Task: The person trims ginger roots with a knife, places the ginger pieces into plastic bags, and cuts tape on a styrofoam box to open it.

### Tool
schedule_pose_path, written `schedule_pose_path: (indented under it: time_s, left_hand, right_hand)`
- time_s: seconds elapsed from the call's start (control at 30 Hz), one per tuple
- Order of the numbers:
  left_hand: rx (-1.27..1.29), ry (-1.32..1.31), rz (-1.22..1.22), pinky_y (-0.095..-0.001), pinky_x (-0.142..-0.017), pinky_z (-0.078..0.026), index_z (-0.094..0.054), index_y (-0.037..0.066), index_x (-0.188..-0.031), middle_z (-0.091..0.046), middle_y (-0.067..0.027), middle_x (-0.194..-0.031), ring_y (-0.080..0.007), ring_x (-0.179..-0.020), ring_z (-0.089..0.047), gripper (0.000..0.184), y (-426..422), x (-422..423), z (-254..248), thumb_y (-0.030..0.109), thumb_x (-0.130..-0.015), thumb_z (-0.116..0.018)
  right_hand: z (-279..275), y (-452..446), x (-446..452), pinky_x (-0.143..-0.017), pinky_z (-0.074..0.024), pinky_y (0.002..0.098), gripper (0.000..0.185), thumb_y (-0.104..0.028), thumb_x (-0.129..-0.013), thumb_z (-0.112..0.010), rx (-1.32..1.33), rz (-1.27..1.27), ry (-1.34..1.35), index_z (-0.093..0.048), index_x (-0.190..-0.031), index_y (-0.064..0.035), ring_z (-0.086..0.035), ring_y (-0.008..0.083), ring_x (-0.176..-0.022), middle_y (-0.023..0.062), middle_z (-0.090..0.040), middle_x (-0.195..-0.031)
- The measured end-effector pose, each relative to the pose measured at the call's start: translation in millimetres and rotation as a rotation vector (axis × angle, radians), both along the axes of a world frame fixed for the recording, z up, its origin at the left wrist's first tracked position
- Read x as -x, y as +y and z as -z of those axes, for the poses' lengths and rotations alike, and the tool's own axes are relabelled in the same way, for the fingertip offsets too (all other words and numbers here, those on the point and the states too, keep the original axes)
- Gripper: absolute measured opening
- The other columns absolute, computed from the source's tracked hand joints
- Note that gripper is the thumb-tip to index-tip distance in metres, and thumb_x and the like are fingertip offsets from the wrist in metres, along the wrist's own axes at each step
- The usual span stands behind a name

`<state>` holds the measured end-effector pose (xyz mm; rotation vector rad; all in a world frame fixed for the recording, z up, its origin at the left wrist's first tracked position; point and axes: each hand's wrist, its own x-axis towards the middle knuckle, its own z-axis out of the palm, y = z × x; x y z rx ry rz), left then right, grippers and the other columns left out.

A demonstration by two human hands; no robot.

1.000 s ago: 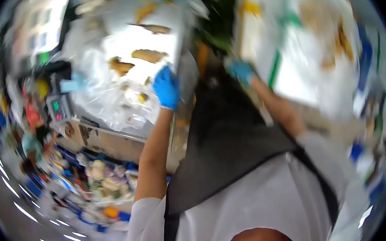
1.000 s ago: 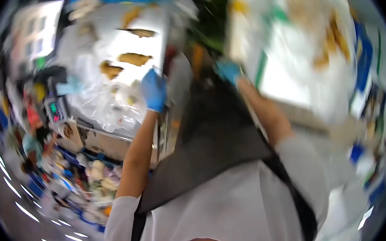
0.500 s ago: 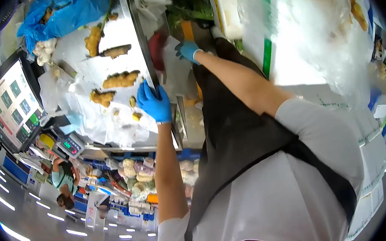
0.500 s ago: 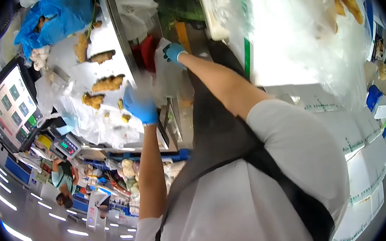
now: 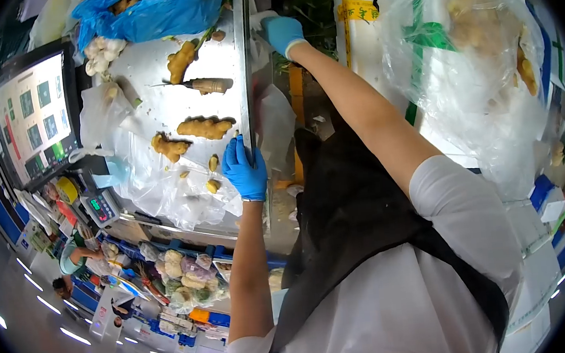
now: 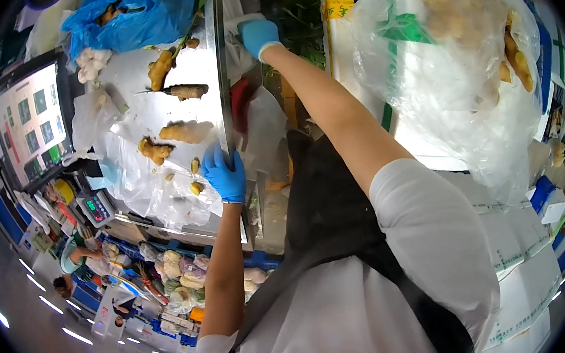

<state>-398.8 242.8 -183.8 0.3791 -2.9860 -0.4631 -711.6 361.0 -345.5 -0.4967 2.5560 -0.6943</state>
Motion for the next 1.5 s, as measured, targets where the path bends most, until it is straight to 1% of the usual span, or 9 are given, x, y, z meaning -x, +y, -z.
schedule_pose_path:
  time_s: [0.43,0.53,0.73,0.83,1.07,1.13,1.23,1.43,1.5]
  left_hand:
    - [-0.096,0.083,-0.012,-0.0406,-0.089,-0.047,-0.059,0.004,-0.124,-0.062,-0.0143,-0.114,-0.0311,-0.1,-0.06,0.05,-2,-2,-31,0.025,-0.081,-0.073]
    - [-1.144,0.122,-0.519,-0.0333,-0.084,-0.049,-0.061,0.002,-0.122,-0.065,-0.0113,-0.11,-0.0209,-0.095,-0.061,0.045,10,-35,-44,0.03,-0.088,-0.069]
    - [-1.653,-0.211,-0.684,-0.0293,-0.077,-0.05,-0.064,-0.004,-0.109,-0.069,-0.007,-0.094,-0.0133,-0.083,-0.063,0.033,25,-114,-109,0.02,-0.087,-0.07]
    - [-1.704,0.122,-0.76,-0.0291,-0.072,-0.05,-0.066,-0.002,-0.1,-0.069,-0.0076,-0.092,-0.0128,-0.079,-0.062,0.024,21,-137,-143,0.014,-0.084,-0.073]
    - [-1.12,0.11,-0.66,-0.0335,-0.066,-0.047,-0.062,0.004,-0.095,-0.055,-0.0104,-0.08,-0.0191,-0.075,-0.055,0.036,24,-163,-155,0.02,-0.071,-0.082]
    - [-1.185,0.268,-0.837,-0.0317,-0.059,-0.045,-0.061,0.003,-0.086,-0.055,-0.0069,-0.076,-0.0169,-0.067,-0.052,0.026,-15,-202,-129,0.019,-0.075,-0.078]
    - [-1.222,0.396,-1.194,-0.0284,-0.055,-0.044,-0.065,0.002,-0.085,-0.057,-0.0037,-0.069,-0.013,-0.058,-0.051,0.024,-76,-260,-115,0.022,-0.08,-0.075]
    - [-0.354,0.185,-0.608,-0.0449,-0.108,-0.032,-0.037,-0.006,-0.14,-0.041,-0.0238,-0.142,-0.0372,-0.13,-0.04,0.097,-35,-216,-179,0.026,-0.065,-0.089]
    - [-0.331,0.325,-0.415,-0.0451,-0.114,-0.025,-0.026,-0.004,-0.148,-0.031,-0.0238,-0.15,-0.0382,-0.139,-0.029,0.108,-8,-173,-221,0.02,-0.063,-0.089]
  right_hand:
    - [-179,73,-169,-0.076,-0.0514,0.042,0.036,-0.043,-0.086,-0.059,0.113,-0.554,-0.483,-0.068,-0.093,-0.0081,-0.065,0.0357,-0.079,0.0173,-0.067,-0.087]
    - [-244,72,-203,-0.073,-0.052,0.0436,0.029,-0.037,-0.086,-0.055,0.043,-0.801,-0.307,-0.068,-0.089,-0.0105,-0.065,0.036,-0.078,0.0162,-0.068,-0.084]
    - [-302,54,-288,-0.064,-0.0539,0.034,0.02,-0.025,-0.091,-0.057,0.169,-1.205,-0.11,-0.062,-0.093,-0.0059,-0.068,0.0211,-0.074,0.0111,-0.069,-0.085]
    - [-287,49,-284,-0.064,-0.0535,0.0277,0.028,-0.032,-0.091,-0.062,0.47,-0.629,-1.086,-0.06,-0.1,-0.0045,-0.068,0.0159,-0.077,0.0077,-0.068,-0.088]
    - [-313,-3,-291,-0.08,-0.0548,0.0351,0.025,-0.024,-0.093,-0.057,0.322,-0.742,-0.604,-0.06,-0.1,0.0004,-0.066,0.0225,-0.094,0.0125,-0.066,-0.094]
    - [-272,-2,-266,-0.087,-0.053,0.0394,0.023,-0.017,-0.091,-0.054,0.924,0.234,-1.484,-0.058,-0.101,0.0037,-0.064,0.0273,-0.1,0.0151,-0.066,-0.097]
    - [-326,-2,-221,-0.098,-0.048,0.0424,0.03,-0.018,-0.093,-0.047,1.072,0.381,-1.524,-0.061,-0.11,0.0035,-0.063,0.0287,-0.099,0.0159,-0.066,-0.107]
    - [-298,-20,-250,-0.084,-0.0487,0.0371,0.026,-0.021,-0.096,-0.048,0.621,-0.581,0.282,-0.065,-0.104,-0.0029,-0.061,0.0268,-0.091,0.0147,-0.065,-0.099]
    - [-238,-44,-286,-0.083,-0.0488,0.0367,0.018,-0.018,-0.093,-0.055,1.066,-0.553,0.187,-0.065,-0.095,-0.0026,-0.061,0.0251,-0.089,0.0146,-0.065,-0.096]
